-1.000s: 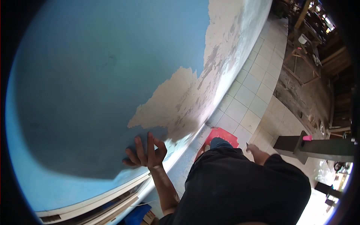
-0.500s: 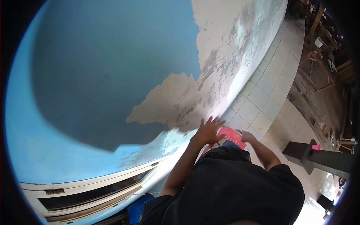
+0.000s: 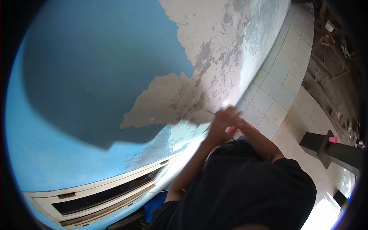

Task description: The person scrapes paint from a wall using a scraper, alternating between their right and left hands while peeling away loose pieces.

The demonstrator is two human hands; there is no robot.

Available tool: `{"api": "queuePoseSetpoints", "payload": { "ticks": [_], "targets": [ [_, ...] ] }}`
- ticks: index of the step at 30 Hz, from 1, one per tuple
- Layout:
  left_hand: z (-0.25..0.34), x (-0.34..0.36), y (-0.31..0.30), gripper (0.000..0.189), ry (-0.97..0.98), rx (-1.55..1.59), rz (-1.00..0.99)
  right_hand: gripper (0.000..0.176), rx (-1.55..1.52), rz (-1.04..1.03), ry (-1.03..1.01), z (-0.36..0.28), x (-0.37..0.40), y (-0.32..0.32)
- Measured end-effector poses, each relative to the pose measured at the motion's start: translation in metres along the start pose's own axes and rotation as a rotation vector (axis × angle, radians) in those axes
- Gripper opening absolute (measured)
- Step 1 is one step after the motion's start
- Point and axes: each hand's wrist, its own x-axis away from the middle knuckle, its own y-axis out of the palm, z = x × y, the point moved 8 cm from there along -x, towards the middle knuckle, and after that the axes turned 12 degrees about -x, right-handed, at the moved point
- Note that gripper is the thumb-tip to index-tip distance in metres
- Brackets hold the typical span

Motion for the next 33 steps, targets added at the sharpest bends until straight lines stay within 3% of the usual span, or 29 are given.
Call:
{"api": "queuePoseSetpoints", "payload": {
  "ticks": [2, 5, 7, 9, 12, 14, 15, 16, 17, 19, 20, 21, 22, 23, 25, 28, 29, 30, 31, 32, 33],
  "targets": [
    [0.036, -0.007, 0.03, 0.038, 0.087, 0.021, -0.027, 0.041, 0.378, 0.102, -0.168, 0.041, -0.012, 0.033],
    [-0.008, 0.023, 0.064, 0.029, 0.079, 0.022, -0.057, 0.037, 0.374, 0.049, -0.379, 0.043, 0.011, 0.017],
    [-0.072, 0.046, 0.069, 0.026, -0.176, 0.095, -0.039, 0.037, 0.336, -0.027, -0.217, 0.03, 0.012, 0.003],
    [-0.132, 0.09, 0.079, 0.024, -0.556, -0.298, -0.414, 0.042, 0.244, -0.126, 0.265, -0.033, 0.04, -0.019],
    [-0.1, 0.062, 0.046, 0.024, -0.498, -0.01, -0.197, 0.039, 0.248, -0.166, 0.292, -0.022, 0.04, -0.018],
    [-0.046, 0.025, 0.033, 0.027, -0.223, -0.027, 0.109, 0.039, 0.374, -0.155, 0.217, -0.028, 0.035, -0.016],
    [-0.008, 0.003, 0.035, 0.03, -0.021, -0.075, 0.125, 0.039, 0.5, -0.129, 0.144, -0.04, 0.032, -0.014],
    [0.029, -0.014, 0.018, 0.033, -0.028, 0.137, 0.128, 0.039, 0.477, -0.127, 0.195, -0.036, 0.017, -0.01],
    [0.041, -0.017, 0.028, 0.034, 0.017, 0.146, -0.001, 0.04, 0.453, -0.124, 0.246, -0.032, 0.001, -0.005],
    [0.055, -0.015, 0.054, 0.037, 0.102, 0.204, -0.263, 0.04, 0.586, -0.329, 0.291, 0.015, -0.033, 0.003],
    [0.003, 0.022, 0.082, 0.037, -0.082, 0.259, -0.05, 0.024, 0.607, -0.02, 0.031, -0.011, -0.021, -0.015],
    [-0.05, 0.032, 0.096, 0.039, -0.172, 0.259, -0.051, 0.025, 0.618, -0.007, -0.036, -0.014, -0.016, -0.027],
    [-0.093, 0.051, 0.099, 0.035, -0.32, 0.147, -0.129, 0.027, 0.669, -0.189, 0.247, -0.004, -0.02, -0.025],
    [-0.134, 0.072, 0.101, 0.032, -0.459, 0.032, -0.225, 0.031, 0.756, -0.236, 0.434, 0.01, -0.019, -0.029],
    [-0.159, 0.088, 0.077, 0.029, -0.75, -0.13, -0.49, 0.024, 0.66, -0.197, 0.444, 0.004, -0.008, -0.034],
    [-0.099, 0.041, 0.058, 0.029, -0.427, 0.093, 0.033, 0.027, 0.666, -0.272, 0.527, 0.0, -0.005, -0.03],
    [-0.054, 0.015, 0.049, 0.03, -0.245, 0.229, 0.093, 0.031, 0.623, -0.377, 0.404, 0.064, -0.031, -0.011],
    [-0.016, -0.003, 0.048, 0.031, -0.142, 0.305, 0.086, 0.031, 0.563, -0.082, 0.222, 0.05, -0.022, -0.018],
    [0.037, -0.015, 0.039, 0.033, 0.139, 0.191, 0.022, 0.027, 0.497, -0.115, 0.419, 0.023, -0.018, -0.022],
    [0.056, -0.019, 0.045, 0.033, 0.178, 0.271, -0.017, 0.024, 0.448, -0.141, 0.615, -0.009, -0.01, -0.027],
    [0.045, -0.014, 0.053, 0.033, 0.136, 0.197, -0.008, 0.022, 0.573, -0.145, 0.455, 0.0, -0.022, -0.024]
  ]
}}
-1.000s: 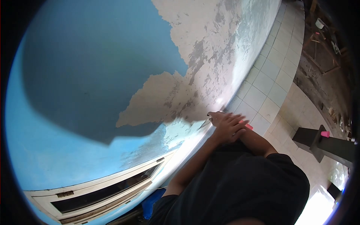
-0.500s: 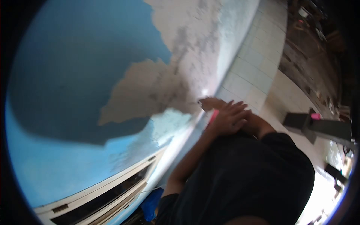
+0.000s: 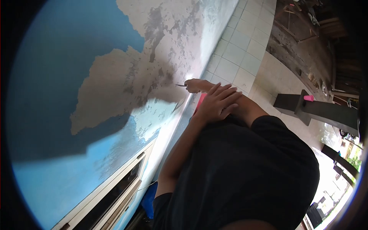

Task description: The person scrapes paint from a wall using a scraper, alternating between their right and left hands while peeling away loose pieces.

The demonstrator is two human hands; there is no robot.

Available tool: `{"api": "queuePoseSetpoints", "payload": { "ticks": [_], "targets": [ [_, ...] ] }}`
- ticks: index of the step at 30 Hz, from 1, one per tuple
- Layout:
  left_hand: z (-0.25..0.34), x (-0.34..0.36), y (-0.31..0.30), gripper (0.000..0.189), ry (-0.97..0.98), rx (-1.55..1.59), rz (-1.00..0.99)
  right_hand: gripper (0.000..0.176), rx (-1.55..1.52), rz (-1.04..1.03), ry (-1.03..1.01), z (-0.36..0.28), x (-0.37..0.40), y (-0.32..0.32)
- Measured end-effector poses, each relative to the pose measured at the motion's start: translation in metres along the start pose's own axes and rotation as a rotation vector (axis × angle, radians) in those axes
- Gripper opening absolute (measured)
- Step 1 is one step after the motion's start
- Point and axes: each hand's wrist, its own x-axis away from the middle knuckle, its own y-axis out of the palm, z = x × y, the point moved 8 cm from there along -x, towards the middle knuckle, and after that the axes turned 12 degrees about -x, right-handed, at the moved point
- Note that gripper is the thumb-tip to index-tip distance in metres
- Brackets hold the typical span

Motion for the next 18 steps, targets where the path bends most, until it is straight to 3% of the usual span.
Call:
{"api": "queuePoseSetpoints", "payload": {
  "ticks": [1, 3, 4, 5, 7, 9, 12, 15, 18],
  "targets": [
    [-0.02, 0.015, 0.012, 0.033, -0.041, -0.08, 0.007, 0.019, 0.122, 0.072, -0.146, 0.011, -0.021, 0.018],
    [-0.068, 0.044, 0.005, 0.029, -0.225, -0.368, 0.019, 0.007, -0.712, -0.008, -0.176, 0.044, -0.037, 0.036],
    [-0.118, 0.074, 0.008, 0.027, -0.393, -0.279, -0.064, 0.004, -1.091, -0.051, -0.18, 0.06, -0.044, 0.043],
    [-0.148, 0.111, -0.007, 0.023, -0.635, -0.158, -0.077, 0.011, -0.939, -0.026, -0.128, 0.052, -0.017, 0.036],
    [-0.15, 0.131, -0.062, 0.019, -0.836, -0.141, 0.046, 0.034, -0.629, 0.041, -0.03, 0.07, 0.028, 0.015],
    [-0.117, 0.117, -0.121, 0.015, -0.663, -0.242, 0.227, 0.023, -0.859, 0.146, -0.083, 0.083, 0.052, 0.009],
    [-0.064, 0.103, -0.198, 0.012, -0.539, -0.426, 0.397, 0.028, -1.259, 0.069, 0.013, 0.061, 0.09, -0.016],
    [-0.013, 0.107, -0.259, 0.013, -0.416, -0.67, 0.656, 0.034, -1.165, 0.131, -0.104, -0.001, 0.105, -0.065],
    [0.032, 0.116, -0.295, 0.015, -0.152, -0.94, 0.884, 0.044, -1.234, 0.181, -0.344, -0.073, 0.115, -0.115]
  ]
}}
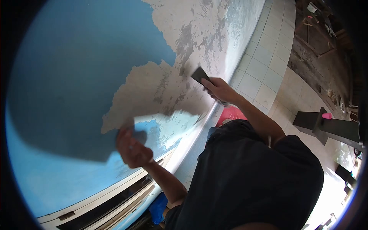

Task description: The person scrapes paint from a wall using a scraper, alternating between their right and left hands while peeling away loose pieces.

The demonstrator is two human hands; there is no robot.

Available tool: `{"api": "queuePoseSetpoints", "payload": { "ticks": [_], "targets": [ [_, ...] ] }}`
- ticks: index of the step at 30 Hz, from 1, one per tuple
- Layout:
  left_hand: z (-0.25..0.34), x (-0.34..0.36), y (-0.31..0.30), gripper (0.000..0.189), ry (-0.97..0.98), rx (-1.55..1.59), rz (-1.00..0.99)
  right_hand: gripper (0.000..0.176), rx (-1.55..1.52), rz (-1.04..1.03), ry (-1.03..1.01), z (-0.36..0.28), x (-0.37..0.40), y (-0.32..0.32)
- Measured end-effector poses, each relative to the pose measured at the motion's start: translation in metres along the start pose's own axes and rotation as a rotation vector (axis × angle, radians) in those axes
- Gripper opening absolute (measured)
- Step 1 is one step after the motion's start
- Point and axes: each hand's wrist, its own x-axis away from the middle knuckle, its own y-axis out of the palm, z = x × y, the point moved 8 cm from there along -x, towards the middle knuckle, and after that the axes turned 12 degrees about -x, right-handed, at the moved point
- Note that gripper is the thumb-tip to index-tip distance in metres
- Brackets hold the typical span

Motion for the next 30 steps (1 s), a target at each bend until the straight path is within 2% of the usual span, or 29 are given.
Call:
{"api": "queuePoseSetpoints", "payload": {
  "ticks": [2, 5, 7, 9, 12, 17, 20, 30],
  "targets": [
    [-0.006, -0.003, -0.024, 0.013, 0.029, -0.194, 0.161, 0.044, 0.026, 0.009, -0.168, -0.024, -0.019, 0.02],
    [-0.02, 0.006, -0.035, 0.014, 0.059, -0.318, 0.212, 0.047, 0.149, 0.086, -0.314, -0.038, -0.037, 0.029],
    [-0.017, 0.007, -0.031, 0.016, 0.198, -0.393, 0.194, 0.048, 0.167, 0.11, -0.357, -0.043, -0.041, 0.032],
    [-0.018, 0.015, -0.025, 0.021, 0.292, -0.488, 0.159, 0.048, 0.175, 0.133, -0.367, -0.055, -0.036, 0.039],
    [-0.015, 0.016, -0.022, 0.023, 0.323, -0.54, 0.177, 0.049, 0.172, 0.144, -0.362, -0.062, -0.038, 0.045],
    [-0.015, 0.018, -0.023, 0.023, 0.328, -0.514, 0.205, 0.054, 0.176, 0.179, -0.386, -0.056, -0.035, 0.035],
    [-0.015, 0.018, -0.025, 0.022, 0.342, -0.503, 0.203, 0.055, 0.289, 0.182, -0.389, -0.072, -0.033, 0.037],
    [-0.02, 0.02, -0.027, 0.021, 0.314, -0.491, 0.183, 0.059, 0.264, 0.215, -0.326, -0.068, -0.037, 0.036]
  ]
}}
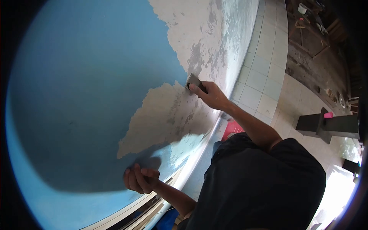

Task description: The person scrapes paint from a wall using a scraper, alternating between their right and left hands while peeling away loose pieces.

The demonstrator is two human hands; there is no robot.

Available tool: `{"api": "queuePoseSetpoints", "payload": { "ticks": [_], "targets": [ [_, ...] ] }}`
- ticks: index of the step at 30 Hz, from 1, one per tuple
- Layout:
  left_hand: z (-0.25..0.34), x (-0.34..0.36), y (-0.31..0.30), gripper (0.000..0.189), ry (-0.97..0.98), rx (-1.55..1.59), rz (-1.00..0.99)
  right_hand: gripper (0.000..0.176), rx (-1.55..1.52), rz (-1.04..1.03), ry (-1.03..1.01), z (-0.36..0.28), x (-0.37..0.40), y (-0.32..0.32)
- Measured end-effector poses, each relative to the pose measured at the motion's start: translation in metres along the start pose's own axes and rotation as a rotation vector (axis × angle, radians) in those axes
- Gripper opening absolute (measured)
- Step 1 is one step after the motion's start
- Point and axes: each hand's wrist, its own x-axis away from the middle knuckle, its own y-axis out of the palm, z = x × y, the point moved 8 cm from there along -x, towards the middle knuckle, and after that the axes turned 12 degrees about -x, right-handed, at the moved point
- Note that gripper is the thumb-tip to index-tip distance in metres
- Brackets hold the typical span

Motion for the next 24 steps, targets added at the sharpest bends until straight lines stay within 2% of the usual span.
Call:
{"api": "queuePoseSetpoints", "payload": {
  "ticks": [4, 8, 9, 13, 16, 20, 21, 24],
  "targets": [
    [0.001, -0.001, 0.002, 0.02, -0.014, -0.043, -0.018, 0.058, -0.018, 0.029, -0.005, 0.023, 0.002, 0.004],
    [0.002, -0.002, 0.003, 0.02, -0.024, -0.077, -0.041, 0.055, -0.078, 0.059, -0.115, -0.018, -0.002, 0.008],
    [0.002, -0.002, 0.002, 0.02, -0.028, -0.085, -0.055, 0.053, -0.103, 0.041, -0.067, -0.029, -0.002, 0.01],
    [-0.002, 0.0, 0.002, 0.021, -0.078, -0.074, -0.03, 0.049, -0.049, 0.049, -0.187, -0.008, -0.001, 0.005],
    [0.002, 0.003, 0.006, 0.021, -0.147, -0.084, -0.025, 0.051, -0.064, 0.036, -0.105, 0.0, -0.001, 0.004],
    [0.021, -0.003, 0.021, 0.017, -0.18, -0.183, -0.079, 0.051, -0.104, 0.038, -0.117, -0.025, -0.005, 0.01],
    [0.021, -0.001, 0.022, 0.016, -0.194, -0.202, -0.07, 0.052, -0.091, 0.063, -0.17, -0.019, -0.005, 0.008],
    [0.02, 0.001, 0.024, 0.016, -0.218, -0.226, -0.043, 0.052, -0.043, 0.085, -0.119, 0.005, -0.002, 0.002]
  ]
}}
